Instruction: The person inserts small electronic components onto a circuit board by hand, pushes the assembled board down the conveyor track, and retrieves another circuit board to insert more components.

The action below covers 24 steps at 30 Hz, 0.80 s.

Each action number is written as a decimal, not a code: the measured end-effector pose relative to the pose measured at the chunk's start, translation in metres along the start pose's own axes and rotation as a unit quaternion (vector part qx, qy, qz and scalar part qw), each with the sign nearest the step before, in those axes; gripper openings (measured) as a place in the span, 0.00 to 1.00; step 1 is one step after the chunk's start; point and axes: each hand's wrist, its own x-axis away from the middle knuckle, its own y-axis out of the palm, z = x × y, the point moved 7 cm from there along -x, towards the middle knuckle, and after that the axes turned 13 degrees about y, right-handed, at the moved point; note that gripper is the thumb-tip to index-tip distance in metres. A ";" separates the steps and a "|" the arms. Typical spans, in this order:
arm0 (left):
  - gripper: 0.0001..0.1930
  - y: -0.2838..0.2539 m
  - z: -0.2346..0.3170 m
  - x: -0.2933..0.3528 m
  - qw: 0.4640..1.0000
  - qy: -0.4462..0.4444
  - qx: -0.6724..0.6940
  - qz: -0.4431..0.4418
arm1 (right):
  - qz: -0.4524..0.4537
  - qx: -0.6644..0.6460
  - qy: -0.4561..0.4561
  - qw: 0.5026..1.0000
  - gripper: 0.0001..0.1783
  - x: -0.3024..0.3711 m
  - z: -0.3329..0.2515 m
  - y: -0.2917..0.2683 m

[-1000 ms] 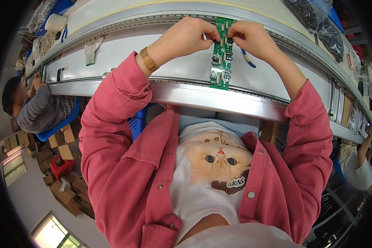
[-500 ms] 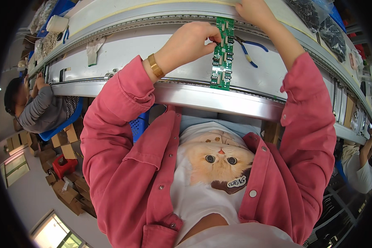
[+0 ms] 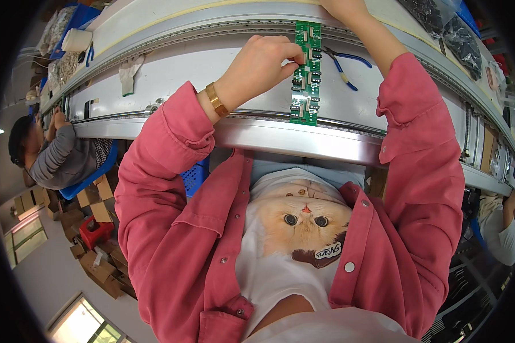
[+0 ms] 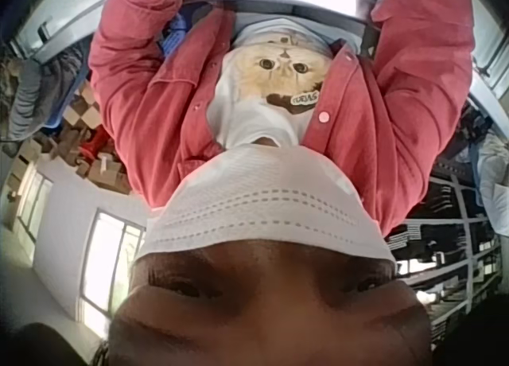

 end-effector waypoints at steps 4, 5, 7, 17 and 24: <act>0.06 -0.008 -0.002 -0.001 1.000 -0.005 -0.004 0.006 | 0.017 -0.012 0.016 1.000 0.10 0.000 0.002 -0.005; 0.06 -0.012 -0.004 -0.002 1.000 -0.007 -0.012 0.013 | 0.028 -0.029 0.008 0.999 0.10 0.002 0.002 -0.009; 0.06 -0.022 -0.008 -0.004 0.999 -0.009 -0.028 0.026 | 0.051 -0.060 -0.007 0.997 0.09 0.006 0.005 -0.017; 0.09 -0.008 -0.152 -0.034 0.980 -0.192 -0.036 -0.051 | -0.327 -0.481 0.142 0.801 0.07 0.048 0.002 -0.019; 0.10 0.008 -0.183 -0.058 0.962 -0.178 -0.186 -0.096 | -0.329 -0.508 0.156 0.780 0.10 0.076 -0.009 -0.041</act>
